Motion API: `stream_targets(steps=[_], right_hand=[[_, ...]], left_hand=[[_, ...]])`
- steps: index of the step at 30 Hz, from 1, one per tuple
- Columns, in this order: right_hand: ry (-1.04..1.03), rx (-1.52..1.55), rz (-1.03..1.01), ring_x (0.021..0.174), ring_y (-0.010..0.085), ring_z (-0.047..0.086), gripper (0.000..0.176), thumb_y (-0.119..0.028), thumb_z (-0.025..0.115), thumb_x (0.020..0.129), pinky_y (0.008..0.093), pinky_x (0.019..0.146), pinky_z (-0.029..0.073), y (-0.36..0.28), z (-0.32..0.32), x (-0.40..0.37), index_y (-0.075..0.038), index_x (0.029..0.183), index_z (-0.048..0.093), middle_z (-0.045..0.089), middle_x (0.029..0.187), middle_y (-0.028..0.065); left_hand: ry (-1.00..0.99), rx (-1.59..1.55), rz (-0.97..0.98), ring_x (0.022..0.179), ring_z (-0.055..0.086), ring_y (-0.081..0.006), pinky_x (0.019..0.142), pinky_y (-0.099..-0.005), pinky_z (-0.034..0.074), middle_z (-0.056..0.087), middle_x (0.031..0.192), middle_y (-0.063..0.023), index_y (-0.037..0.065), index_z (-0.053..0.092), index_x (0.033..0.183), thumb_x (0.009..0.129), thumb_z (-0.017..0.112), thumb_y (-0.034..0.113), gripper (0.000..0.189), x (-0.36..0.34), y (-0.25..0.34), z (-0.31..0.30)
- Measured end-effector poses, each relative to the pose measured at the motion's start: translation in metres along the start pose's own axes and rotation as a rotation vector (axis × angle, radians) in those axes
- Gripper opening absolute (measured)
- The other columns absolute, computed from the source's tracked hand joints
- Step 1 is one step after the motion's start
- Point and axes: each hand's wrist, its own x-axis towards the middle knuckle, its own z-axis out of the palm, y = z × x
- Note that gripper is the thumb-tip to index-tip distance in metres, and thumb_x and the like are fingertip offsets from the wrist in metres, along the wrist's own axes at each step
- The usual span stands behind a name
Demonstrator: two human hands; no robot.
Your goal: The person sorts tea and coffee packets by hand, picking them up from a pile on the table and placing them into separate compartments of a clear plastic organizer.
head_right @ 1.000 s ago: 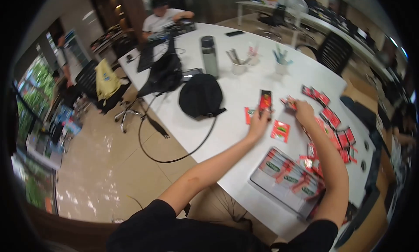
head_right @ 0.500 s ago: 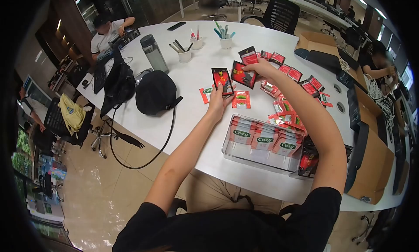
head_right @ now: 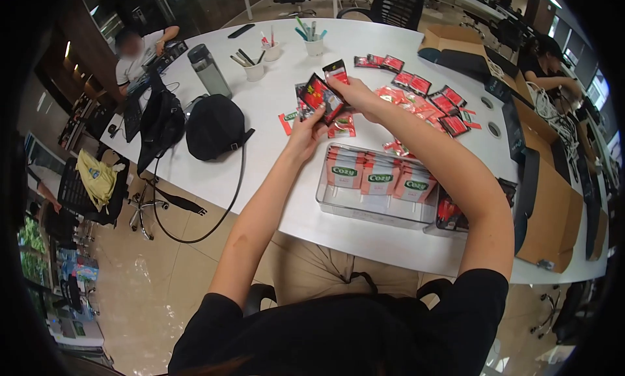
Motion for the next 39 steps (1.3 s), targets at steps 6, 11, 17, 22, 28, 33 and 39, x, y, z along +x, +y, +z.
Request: stream_targets(steps=[6, 11, 17, 22, 28, 33, 39], right_hand=[[0.219, 0.016, -0.19, 0.06, 0.0106, 0.048, 0.049, -0.051, 0.052, 0.087, 0.0215, 0.06, 0.04, -0.007, -0.052, -0.043, -0.009, 0.111, 0.062, 0.05, 0.07, -0.0015], [0.18, 0.129, -0.147, 0.061, 0.0069, 0.042, 0.071, -0.065, 0.043, 0.087, 0.0202, 0.06, 0.034, -0.017, -0.11, -0.151, -0.002, 0.116, 0.059, 0.049, 0.068, -0.0034], [0.487, 0.007, -0.094, 0.078, 0.0031, 0.049, 0.044, -0.04, 0.047, 0.095, 0.0204, 0.073, 0.039, 0.02, -0.123, -0.247, -0.001, 0.11, 0.059, 0.059, 0.084, -0.0015], [0.57, -0.212, -0.202, 0.082, 0.0016, 0.054, 0.021, -0.02, 0.058, 0.092, 0.0196, 0.073, 0.043, 0.055, -0.145, -0.286, 0.0, 0.099, 0.059, 0.063, 0.089, 0.0002], [0.552, -0.154, -0.196, 0.069, 0.0012, 0.056, 0.024, -0.001, 0.059, 0.085, 0.0172, 0.061, 0.044, 0.065, -0.124, -0.297, -0.001, 0.108, 0.051, 0.063, 0.093, 0.0029], [0.455, -0.591, -0.214, 0.085, 0.0134, 0.058, 0.044, 0.0, 0.073, 0.07, 0.026, 0.076, 0.046, 0.083, -0.112, -0.294, -0.007, 0.107, 0.053, 0.059, 0.098, 0.0071], [0.486, -1.238, -0.303, 0.119, 0.029, 0.043, 0.074, -0.012, 0.084, 0.054, 0.0415, 0.094, 0.041, 0.065, -0.104, -0.296, -0.014, 0.119, 0.049, 0.043, 0.132, 0.0095]], left_hand=[[0.08, 0.065, 0.021, 0.069, 0.065, -0.0131, 0.066, -0.0273, 0.059, 0.066, 0.087, -0.0077, 0.0, 0.061, 0.096, 0.085, 0.065, 0.011, 0.016, -0.003, 0.002, -0.001], [0.076, 0.15, 0.019, 0.072, 0.066, -0.0134, 0.063, -0.0247, 0.058, 0.067, 0.088, -0.0072, 0.0, 0.061, 0.098, 0.085, 0.065, 0.009, 0.017, -0.002, 0.001, -0.003], [0.053, 0.205, -0.008, 0.075, 0.065, -0.0129, 0.064, -0.0256, 0.06, 0.065, 0.091, -0.007, 0.001, 0.057, 0.1, 0.083, 0.067, 0.01, 0.021, 0.0, 0.002, -0.004], [0.043, 0.215, 0.003, 0.073, 0.065, -0.012, 0.064, -0.024, 0.059, 0.065, 0.091, -0.0064, 0.002, 0.057, 0.097, 0.082, 0.068, 0.011, 0.02, -0.003, 0.003, -0.006], [0.03, 0.22, 0.022, 0.072, 0.065, -0.0115, 0.064, -0.0251, 0.059, 0.064, 0.089, -0.005, 0.003, 0.057, 0.098, 0.083, 0.067, 0.011, 0.019, -0.001, 0.003, -0.013], [0.07, 0.215, 0.041, 0.071, 0.064, -0.0115, 0.064, -0.0251, 0.059, 0.064, 0.088, -0.0046, 0.003, 0.058, 0.097, 0.083, 0.067, 0.01, 0.019, -0.004, 0.006, -0.01], [0.055, 0.219, 0.036, 0.071, 0.064, -0.0113, 0.064, -0.0247, 0.059, 0.064, 0.088, -0.0047, 0.003, 0.058, 0.097, 0.082, 0.068, 0.01, 0.019, -0.002, 0.004, -0.012]])
